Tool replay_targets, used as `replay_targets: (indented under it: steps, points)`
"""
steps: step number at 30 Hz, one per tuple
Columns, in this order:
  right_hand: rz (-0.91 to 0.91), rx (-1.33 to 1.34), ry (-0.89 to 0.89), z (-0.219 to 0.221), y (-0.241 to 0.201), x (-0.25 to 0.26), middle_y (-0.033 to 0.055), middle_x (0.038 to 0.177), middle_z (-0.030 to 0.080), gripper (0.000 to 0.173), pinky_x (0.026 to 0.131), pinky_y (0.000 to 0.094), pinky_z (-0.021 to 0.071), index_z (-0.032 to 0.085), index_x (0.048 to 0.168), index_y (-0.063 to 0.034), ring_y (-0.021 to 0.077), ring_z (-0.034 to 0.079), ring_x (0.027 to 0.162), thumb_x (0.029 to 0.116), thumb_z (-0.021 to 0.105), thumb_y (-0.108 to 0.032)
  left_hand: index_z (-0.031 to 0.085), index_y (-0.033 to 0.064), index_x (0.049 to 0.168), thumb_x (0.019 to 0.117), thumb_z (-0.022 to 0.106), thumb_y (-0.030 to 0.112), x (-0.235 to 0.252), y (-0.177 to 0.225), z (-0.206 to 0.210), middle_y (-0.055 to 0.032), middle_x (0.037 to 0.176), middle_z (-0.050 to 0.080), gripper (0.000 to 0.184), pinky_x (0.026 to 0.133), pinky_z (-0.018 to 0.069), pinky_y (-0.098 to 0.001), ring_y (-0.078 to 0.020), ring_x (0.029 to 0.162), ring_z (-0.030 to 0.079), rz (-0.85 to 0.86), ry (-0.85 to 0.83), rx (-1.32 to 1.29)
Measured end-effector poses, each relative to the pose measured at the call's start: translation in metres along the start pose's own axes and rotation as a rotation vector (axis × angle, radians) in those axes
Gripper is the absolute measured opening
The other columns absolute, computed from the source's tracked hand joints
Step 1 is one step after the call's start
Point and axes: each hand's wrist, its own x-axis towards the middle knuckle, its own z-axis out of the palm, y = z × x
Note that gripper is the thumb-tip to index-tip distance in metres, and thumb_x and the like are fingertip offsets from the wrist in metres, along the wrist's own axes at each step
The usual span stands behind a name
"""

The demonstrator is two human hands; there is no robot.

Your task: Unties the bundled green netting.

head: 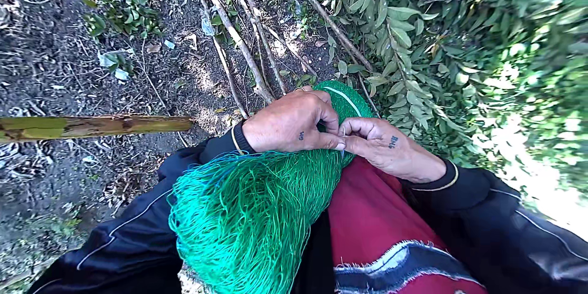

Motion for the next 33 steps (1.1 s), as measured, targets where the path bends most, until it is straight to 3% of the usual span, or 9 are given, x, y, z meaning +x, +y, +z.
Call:
replay_targets:
  steps: [3,8,12,14,18,25,30,33]
  points:
    - [-0.005,-0.041,-0.098,-0.011,0.003,0.000,-0.0047,0.074,0.063,0.011,0.063,0.0189,0.0475,0.068,0.093,-0.0115,0.0020,0.057,0.066,0.1005,0.065,-0.020,0.080,0.0256,0.087,0.0916,0.074,0.039,0.003,0.009,0.000,0.0091,0.096,0.069,0.016,0.091,0.0453,-0.0350,-0.0097,0.101,0.059,0.025,-0.047,0.074]
    - [-0.017,-0.109,-0.200,-0.020,0.003,0.003,-0.0062,0.075,0.062,0.012,0.061,0.0178,0.0455,0.069,0.097,-0.0125,0.0006,0.056,0.066,0.1018,0.062,-0.021,0.074,0.0203,0.079,0.0919,0.072,0.032,0.002,0.010,0.002,0.0075,0.098,0.068,0.017,0.094,0.0429,-0.0360,-0.0117,0.104,0.059,0.040,-0.073,0.067]
    - [-0.043,-0.040,-0.114,-0.008,0.004,-0.001,-0.0052,0.075,0.063,0.011,0.064,0.0189,0.0475,0.068,0.096,-0.0111,0.0016,0.057,0.068,0.1010,0.061,-0.018,0.078,0.0246,0.081,0.0901,0.074,0.047,-0.005,0.016,0.005,0.0105,0.096,0.069,0.024,0.095,0.0460,-0.0364,-0.0107,0.106,0.060,-0.050,-0.042,0.098]
    - [-0.032,-0.026,-0.077,-0.002,0.003,-0.005,-0.0052,0.074,0.063,0.012,0.064,0.0185,0.0475,0.068,0.095,-0.0114,0.0013,0.058,0.067,0.1014,0.061,-0.018,0.079,0.0259,0.082,0.0897,0.073,0.052,-0.007,0.023,0.006,0.0093,0.095,0.069,0.028,0.089,0.0488,-0.0381,-0.0144,0.107,0.059,-0.085,-0.027,0.159]
    - [-0.037,-0.091,-0.025,0.005,0.005,-0.006,-0.0076,0.070,0.060,0.013,0.060,0.0180,0.0448,0.067,0.090,-0.0138,-0.0005,0.055,0.063,0.0997,0.061,-0.019,0.076,0.0263,0.080,0.0933,0.067,0.039,-0.006,0.025,0.010,0.0085,0.099,0.068,0.021,0.082,0.0504,-0.0405,-0.0183,0.109,0.059,-0.058,-0.044,0.261]
    - [-0.085,-0.241,-0.007,0.007,0.008,0.000,-0.0095,0.069,0.057,0.015,0.056,0.0194,0.0406,0.065,0.080,-0.0173,-0.0010,0.052,0.062,0.0938,0.059,-0.019,0.074,0.0222,0.074,0.0877,0.068,0.028,-0.006,0.007,0.017,0.0110,0.091,0.071,0.016,0.096,0.0456,-0.0375,-0.0094,0.103,0.062,0.073,0.013,0.104]
    - [-0.131,-0.275,-0.034,0.005,0.013,0.001,-0.0084,0.073,0.058,0.016,0.058,0.0180,0.0412,0.065,0.080,-0.0156,-0.0019,0.052,0.065,0.0938,0.059,-0.017,0.073,0.0200,0.072,0.0893,0.066,0.025,-0.007,0.006,0.024,0.0097,0.092,0.072,0.019,0.100,0.0453,-0.0369,-0.0095,0.105,0.063,0.100,0.035,0.087]
    - [-0.175,-0.321,-0.043,0.003,0.016,0.001,-0.0077,0.074,0.058,0.016,0.058,0.0173,0.0409,0.065,0.079,-0.0146,-0.0018,0.051,0.065,0.0934,0.059,-0.016,0.073,0.0203,0.071,0.0894,0.066,0.026,-0.006,0.006,0.026,0.0101,0.093,0.072,0.020,0.096,0.0468,-0.0358,-0.0101,0.106,0.062,0.089,0.033,0.096]
